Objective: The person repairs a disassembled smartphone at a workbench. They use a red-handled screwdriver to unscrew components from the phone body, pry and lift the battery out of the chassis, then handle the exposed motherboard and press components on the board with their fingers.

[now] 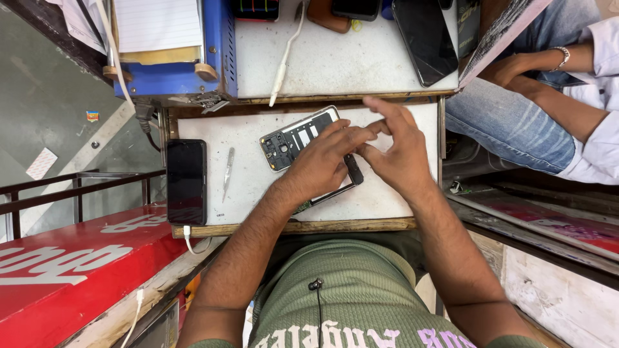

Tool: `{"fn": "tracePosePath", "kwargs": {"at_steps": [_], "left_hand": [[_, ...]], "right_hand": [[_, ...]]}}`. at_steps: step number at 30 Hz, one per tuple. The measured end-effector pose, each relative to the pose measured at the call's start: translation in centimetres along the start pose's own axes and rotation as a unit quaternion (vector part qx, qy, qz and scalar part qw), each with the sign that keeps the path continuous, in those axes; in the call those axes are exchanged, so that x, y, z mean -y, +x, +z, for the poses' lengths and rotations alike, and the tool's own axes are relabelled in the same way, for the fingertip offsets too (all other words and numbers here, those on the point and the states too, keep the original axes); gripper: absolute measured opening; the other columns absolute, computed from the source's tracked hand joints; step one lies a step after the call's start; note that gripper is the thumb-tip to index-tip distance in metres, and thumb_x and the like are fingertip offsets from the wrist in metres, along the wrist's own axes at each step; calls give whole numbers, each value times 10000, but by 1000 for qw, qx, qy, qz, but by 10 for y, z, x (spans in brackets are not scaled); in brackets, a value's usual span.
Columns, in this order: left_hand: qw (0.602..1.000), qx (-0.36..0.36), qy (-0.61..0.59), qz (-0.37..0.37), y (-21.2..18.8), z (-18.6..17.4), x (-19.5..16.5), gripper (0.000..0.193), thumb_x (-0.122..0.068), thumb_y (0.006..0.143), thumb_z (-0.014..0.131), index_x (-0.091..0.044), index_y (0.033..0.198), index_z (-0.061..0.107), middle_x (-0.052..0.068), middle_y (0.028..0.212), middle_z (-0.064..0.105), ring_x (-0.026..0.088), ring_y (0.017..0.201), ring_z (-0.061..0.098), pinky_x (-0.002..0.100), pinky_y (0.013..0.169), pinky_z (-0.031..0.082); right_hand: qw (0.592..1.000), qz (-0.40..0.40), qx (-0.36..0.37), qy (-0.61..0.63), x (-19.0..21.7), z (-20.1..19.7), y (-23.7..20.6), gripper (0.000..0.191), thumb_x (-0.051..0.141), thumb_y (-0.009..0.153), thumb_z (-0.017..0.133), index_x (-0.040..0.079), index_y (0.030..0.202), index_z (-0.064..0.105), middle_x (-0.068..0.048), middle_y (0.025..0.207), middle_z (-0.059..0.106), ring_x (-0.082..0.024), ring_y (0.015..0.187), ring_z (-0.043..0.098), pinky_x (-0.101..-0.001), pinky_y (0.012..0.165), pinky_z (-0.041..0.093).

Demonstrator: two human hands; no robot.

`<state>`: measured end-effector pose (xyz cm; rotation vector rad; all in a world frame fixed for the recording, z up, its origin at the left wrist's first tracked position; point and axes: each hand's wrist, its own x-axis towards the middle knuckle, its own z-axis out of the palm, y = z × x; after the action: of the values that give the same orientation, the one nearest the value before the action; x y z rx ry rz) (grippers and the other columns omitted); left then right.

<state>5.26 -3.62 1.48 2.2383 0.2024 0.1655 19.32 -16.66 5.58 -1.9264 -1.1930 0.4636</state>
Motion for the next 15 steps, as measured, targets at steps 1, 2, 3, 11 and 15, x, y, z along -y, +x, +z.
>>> {"fn": "tracePosePath", "kwargs": {"at_steps": [1,2,3,11,15], "left_hand": [[1000,-5,-6,2,-1,0,0,824,94,808,677,-276,1485,386,85,1446,580,374,1448,430,506,1215,401],[1000,-11,-10,6,0,-1,1,811,95,821,674,-275,1485,390,84,1444,588,367,1446,441,508,1222,402],[1000,-10,-3,6,0,-2,1,805,87,826,674,-268,1489,387,98,1421,589,372,1444,437,509,1209,405],[998,12,14,-61,-2,11,2,611,-20,978,646,-235,1489,390,112,1142,691,272,1073,732,397,869,649],[986,-165,18,-9,-13,17,14,596,-5,1009,652,-215,1493,377,94,1092,743,250,963,778,353,768,684]], "right_hand": [[999,-25,7,23,0,-1,-1,761,0,830,836,81,1493,470,-167,1318,611,-229,1143,698,-363,1036,558],[998,-52,13,45,0,-2,-1,789,2,830,838,55,1510,441,-176,1346,617,-262,1214,663,-381,1065,525],[994,-80,17,66,-1,-3,-1,819,4,830,841,30,1528,413,-185,1375,622,-294,1285,627,-399,1093,493],[999,-4,-12,50,-7,10,-5,551,-2,888,806,88,1362,542,-123,1296,659,-209,1160,740,-333,1010,586],[993,-93,-42,58,-21,14,-17,692,15,911,798,22,1487,415,-139,1297,683,-274,1284,641,-385,1123,468]]}}
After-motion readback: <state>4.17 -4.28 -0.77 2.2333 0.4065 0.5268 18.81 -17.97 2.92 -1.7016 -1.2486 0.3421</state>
